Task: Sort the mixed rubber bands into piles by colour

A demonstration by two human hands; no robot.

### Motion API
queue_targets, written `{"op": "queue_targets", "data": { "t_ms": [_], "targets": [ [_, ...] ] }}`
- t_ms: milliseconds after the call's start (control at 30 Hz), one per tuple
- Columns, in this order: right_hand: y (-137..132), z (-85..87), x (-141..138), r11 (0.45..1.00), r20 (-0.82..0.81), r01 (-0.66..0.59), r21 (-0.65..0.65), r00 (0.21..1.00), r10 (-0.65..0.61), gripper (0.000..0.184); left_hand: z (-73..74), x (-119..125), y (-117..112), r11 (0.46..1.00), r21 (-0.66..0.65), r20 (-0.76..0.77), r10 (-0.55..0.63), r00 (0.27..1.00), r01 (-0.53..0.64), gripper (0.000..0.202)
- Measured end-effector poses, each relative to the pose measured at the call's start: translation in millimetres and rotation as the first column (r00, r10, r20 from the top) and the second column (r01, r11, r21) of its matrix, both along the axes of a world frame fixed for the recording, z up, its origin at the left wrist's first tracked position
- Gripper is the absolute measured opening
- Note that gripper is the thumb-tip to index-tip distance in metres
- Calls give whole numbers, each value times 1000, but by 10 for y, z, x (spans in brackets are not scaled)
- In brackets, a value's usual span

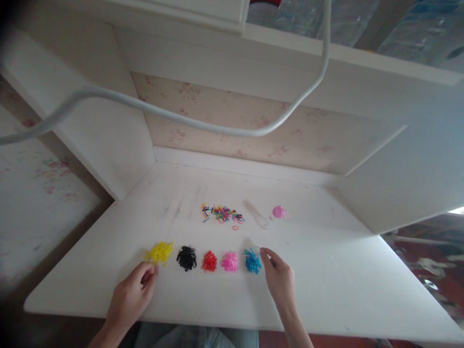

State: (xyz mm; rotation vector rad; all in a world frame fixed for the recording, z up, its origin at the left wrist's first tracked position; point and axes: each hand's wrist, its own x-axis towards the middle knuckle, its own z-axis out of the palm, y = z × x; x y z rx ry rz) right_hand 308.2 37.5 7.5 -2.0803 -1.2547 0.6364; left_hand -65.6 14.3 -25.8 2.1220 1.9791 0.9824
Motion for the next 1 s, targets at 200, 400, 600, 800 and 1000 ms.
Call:
{"op": "queue_targets", "data": {
  "t_ms": [200,400,600,800,1000],
  "targets": [
    [-73,-74,185,998,-26,-4,-64,1000,3,46,112,-41,58,990,-142,201,33,979,-4,24],
    [-93,-86,152,999,11,-2,-51,1000,3,49,355,36,133,957,-280,402,52,914,69,31],
    [283,120,-174,980,104,-187,-67,976,193,41,515,371,69,920,-326,497,-29,867,218,28],
    [845,215,-510,913,366,-311,-265,843,394,33,360,432,-105,887,-382,553,-6,833,260,26],
    [937,179,-658,905,432,-302,-299,803,411,34,192,289,-171,909,-371,540,45,841,189,26]
  ]
}}
